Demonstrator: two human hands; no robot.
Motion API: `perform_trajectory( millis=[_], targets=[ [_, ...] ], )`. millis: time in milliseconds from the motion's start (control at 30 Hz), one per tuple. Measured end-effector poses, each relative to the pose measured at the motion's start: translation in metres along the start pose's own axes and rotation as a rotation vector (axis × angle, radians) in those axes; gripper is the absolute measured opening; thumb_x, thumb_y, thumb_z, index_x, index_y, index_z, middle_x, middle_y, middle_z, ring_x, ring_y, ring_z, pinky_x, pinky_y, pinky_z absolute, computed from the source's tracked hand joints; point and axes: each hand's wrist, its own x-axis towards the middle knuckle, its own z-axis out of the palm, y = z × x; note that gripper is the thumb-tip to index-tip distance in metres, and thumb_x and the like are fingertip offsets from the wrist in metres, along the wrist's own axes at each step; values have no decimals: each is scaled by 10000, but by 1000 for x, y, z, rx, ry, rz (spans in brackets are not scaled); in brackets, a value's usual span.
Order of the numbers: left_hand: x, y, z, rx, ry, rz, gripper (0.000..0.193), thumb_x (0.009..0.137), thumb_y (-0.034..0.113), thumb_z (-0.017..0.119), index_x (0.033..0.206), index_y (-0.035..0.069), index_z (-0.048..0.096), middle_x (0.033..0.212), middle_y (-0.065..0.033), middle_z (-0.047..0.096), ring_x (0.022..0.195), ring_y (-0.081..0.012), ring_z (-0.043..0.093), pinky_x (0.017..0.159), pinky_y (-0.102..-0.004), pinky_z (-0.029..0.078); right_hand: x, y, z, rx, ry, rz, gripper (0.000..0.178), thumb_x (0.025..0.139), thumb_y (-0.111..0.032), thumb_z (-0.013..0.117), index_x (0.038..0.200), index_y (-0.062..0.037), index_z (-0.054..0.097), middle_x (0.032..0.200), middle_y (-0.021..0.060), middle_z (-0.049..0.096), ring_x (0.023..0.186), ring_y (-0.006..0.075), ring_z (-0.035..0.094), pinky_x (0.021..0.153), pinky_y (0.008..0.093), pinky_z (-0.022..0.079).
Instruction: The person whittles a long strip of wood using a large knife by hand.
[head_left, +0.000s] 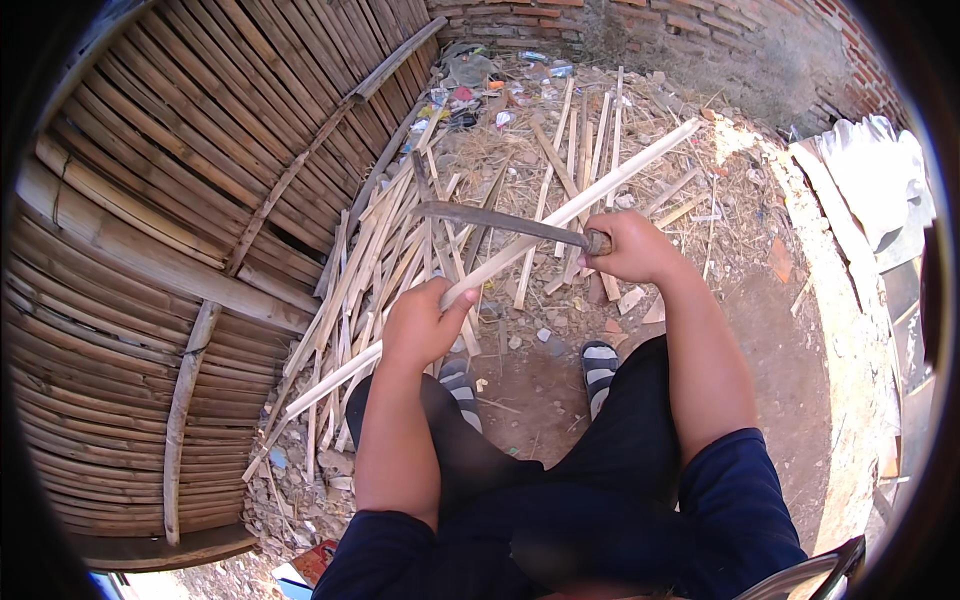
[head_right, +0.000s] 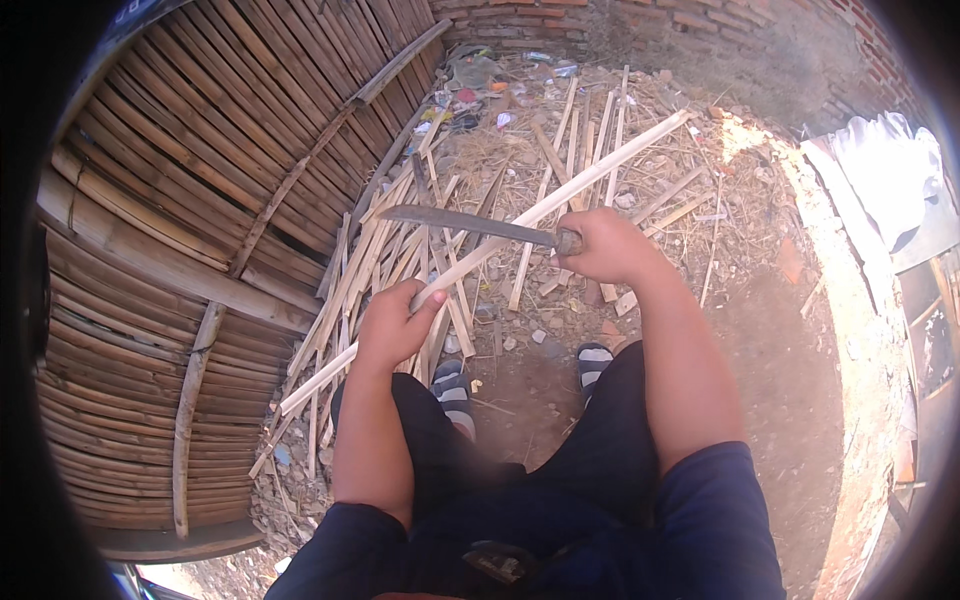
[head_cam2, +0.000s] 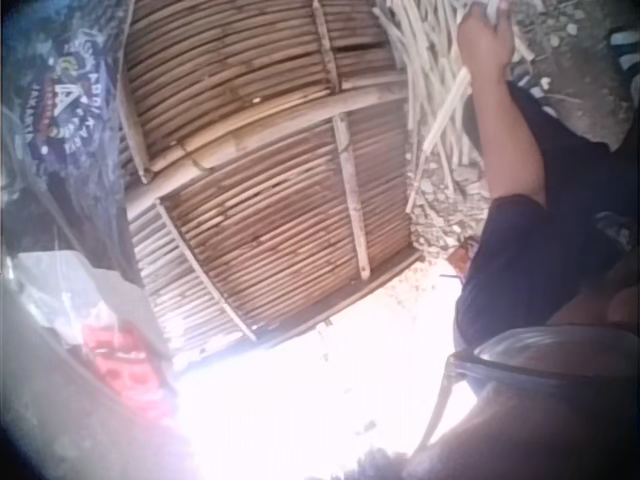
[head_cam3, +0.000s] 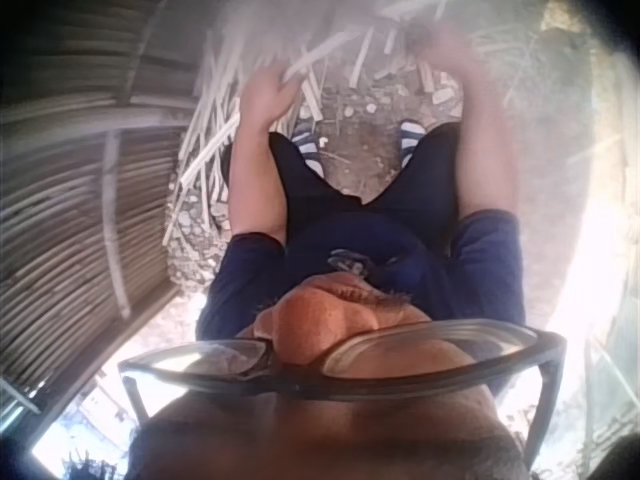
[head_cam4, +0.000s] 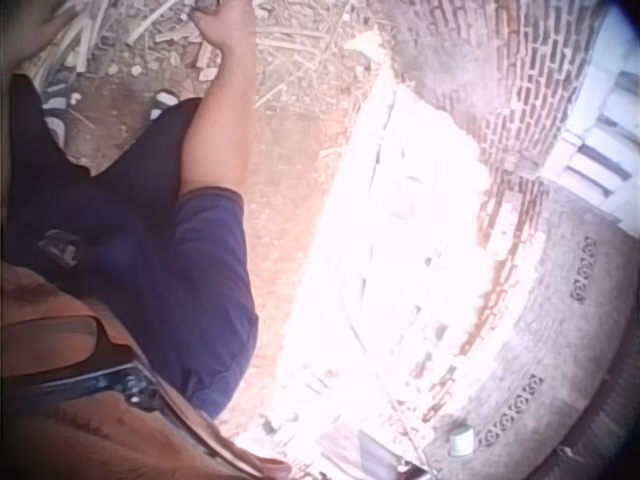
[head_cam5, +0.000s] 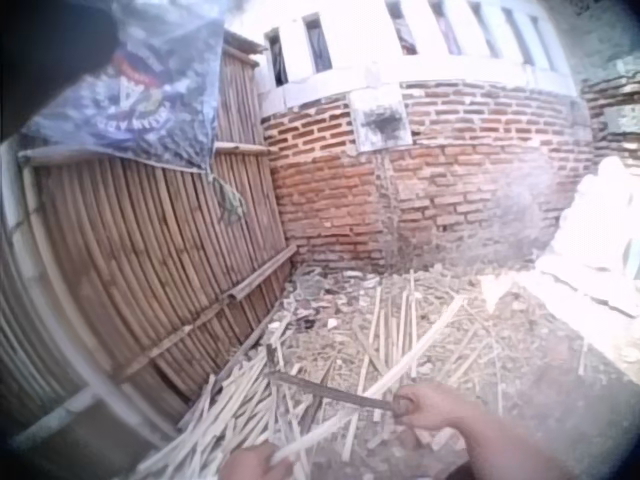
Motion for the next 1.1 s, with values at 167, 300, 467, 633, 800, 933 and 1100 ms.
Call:
perform_trajectory(
  millis=[167,300,467,633,800,933,1100],
  targets=[
    [3,-4,2,52,38,8,595,1010,603,655,959,14,713,810,-211,715,819,-446,710,738,-534,540,-1,27,-13,58,221,269,358,875,-302,854,1073,-25,742,922,217,742,877,389,726,826,492,559],
    [3,3,3,56,47,24,575,1002,587,672,959,16,715,792,-214,711,821,-443,714,741,-533,543,-4,18,-3,-64,98,119,346,858,-295,844,1067,-39,742,938,237,745,912,421,732,843,510,566],
    [2,5,3,32,-5,-26,555,986,576,698,974,22,729,790,-222,716,821,-442,721,742,-530,547,0,-14,11,-140,-166,12,326,840,-293,851,1037,-58,739,910,220,747,907,426,735,824,521,569],
    [1,1,0,-5,97,-21,557,978,579,707,973,23,737,800,-218,726,806,-440,723,732,-529,553,3,17,-3,27,84,82,387,839,-318,867,1065,-32,738,886,230,734,884,411,728,807,501,551],
    [1,3,0,26,129,-33,533,963,550,743,1009,19,748,776,-206,717,782,-417,721,713,-501,546,-2,25,-10,88,226,319,410,855,-336,863,1039,0,720,910,230,728,889,414,714,827,503,549],
    [3,5,5,35,135,-27,521,947,533,768,1026,19,758,770,-204,715,773,-407,719,710,-489,543,-3,10,3,-96,95,75,356,832,-275,887,979,-5,708,872,223,722,838,392,703,769,461,537],
    [0,1,4,3,143,-23,552,965,578,724,1004,28,759,795,-210,729,796,-426,732,725,-518,561,3,-10,9,-59,-130,-23,342,828,-274,876,1008,-28,721,875,204,730,837,398,706,771,480,540]
  ],
)
